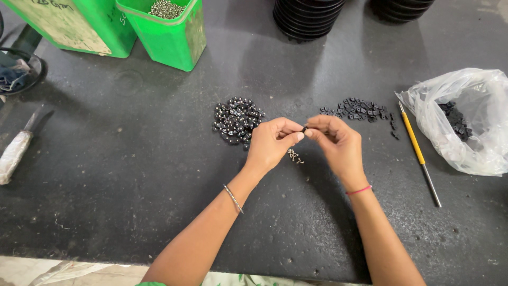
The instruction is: The person repeatedly picks small metal pins and black plastic caps from piles on a workbench and presses them together by hand to form small assemblies. A yellow-handled tool is occasionally used to adjust or press the components. The assembled units are placed into a growing pile on the table.
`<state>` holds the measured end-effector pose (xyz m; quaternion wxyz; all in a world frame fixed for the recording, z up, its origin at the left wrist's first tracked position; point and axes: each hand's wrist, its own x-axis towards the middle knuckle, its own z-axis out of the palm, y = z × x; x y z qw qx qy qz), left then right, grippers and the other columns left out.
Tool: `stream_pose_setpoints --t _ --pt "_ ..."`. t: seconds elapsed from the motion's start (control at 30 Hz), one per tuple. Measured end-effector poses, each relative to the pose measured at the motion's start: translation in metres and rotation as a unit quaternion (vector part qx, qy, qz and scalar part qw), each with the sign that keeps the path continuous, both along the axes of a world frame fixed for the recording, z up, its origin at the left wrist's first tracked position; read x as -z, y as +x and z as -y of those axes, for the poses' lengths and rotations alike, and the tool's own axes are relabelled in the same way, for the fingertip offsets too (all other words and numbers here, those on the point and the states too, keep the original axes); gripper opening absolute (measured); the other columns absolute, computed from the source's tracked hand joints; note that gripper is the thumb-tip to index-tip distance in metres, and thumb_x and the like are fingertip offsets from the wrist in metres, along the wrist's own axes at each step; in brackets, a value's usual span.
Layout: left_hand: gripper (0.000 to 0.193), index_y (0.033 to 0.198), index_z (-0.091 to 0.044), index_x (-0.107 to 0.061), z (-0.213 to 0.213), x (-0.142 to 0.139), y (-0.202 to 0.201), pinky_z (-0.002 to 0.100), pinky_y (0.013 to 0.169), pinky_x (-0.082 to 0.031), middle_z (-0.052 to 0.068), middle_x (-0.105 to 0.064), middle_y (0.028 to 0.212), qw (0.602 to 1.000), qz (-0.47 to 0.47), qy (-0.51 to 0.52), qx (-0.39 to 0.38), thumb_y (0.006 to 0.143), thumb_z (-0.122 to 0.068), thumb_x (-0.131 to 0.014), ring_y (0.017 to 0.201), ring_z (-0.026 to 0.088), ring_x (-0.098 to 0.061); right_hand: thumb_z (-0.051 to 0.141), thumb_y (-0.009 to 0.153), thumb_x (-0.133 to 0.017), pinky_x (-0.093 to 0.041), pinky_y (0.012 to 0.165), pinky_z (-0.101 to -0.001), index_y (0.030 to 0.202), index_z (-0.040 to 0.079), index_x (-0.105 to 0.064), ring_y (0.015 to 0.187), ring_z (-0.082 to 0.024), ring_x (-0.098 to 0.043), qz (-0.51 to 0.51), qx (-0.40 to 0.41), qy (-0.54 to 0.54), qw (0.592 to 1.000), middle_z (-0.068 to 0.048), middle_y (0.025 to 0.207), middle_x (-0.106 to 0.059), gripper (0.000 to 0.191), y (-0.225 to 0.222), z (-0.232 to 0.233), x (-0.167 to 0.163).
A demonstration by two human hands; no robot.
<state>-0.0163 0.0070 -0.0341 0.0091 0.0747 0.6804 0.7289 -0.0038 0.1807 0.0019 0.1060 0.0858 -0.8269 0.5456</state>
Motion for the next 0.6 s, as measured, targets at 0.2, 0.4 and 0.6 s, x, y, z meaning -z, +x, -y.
stream_pose_setpoints --t 0.2,0.4,0.6 --pt "0.015 0.100 -0.001 -0.076 -0.004 -0.003 0.004 0.024 0.074 -0.059 0.006 -0.079 0.090 0.999 -0.033 -0.015 0.002 0.088 -0.007 -0.077 0.081 0.008 -0.073 0.001 0.093 -0.070 -0.057 0.079 -0.0221 0.107 0.002 -0.076 0.084 -0.007 -0.069 0.043 -0.047 -0.055 0.996 -0.001 0.091 -0.075 0.015 -0.005 -0.013 0.011" --pt "0.012 0.098 -0.001 -0.076 -0.009 -0.005 0.009 0.024 0.071 -0.058 0.006 -0.080 0.086 0.997 -0.050 -0.052 -0.012 0.086 -0.005 -0.077 0.078 0.007 -0.073 -0.004 0.095 -0.067 -0.055 0.078 -0.0222 0.100 0.002 -0.073 0.083 -0.006 -0.063 0.029 -0.045 -0.029 0.998 0.000 0.088 -0.070 0.010 -0.009 -0.017 0.026" --pt "0.013 0.097 -0.001 -0.076 -0.010 -0.004 0.010 0.025 0.071 -0.059 0.008 -0.080 0.086 0.993 -0.075 -0.085 -0.026 0.084 -0.003 -0.077 0.077 0.010 -0.074 -0.007 0.095 -0.065 -0.053 0.081 -0.0223 0.100 0.002 -0.069 0.086 -0.006 -0.061 0.015 -0.050 -0.005 0.999 0.001 0.090 -0.068 0.011 -0.010 -0.016 0.034"
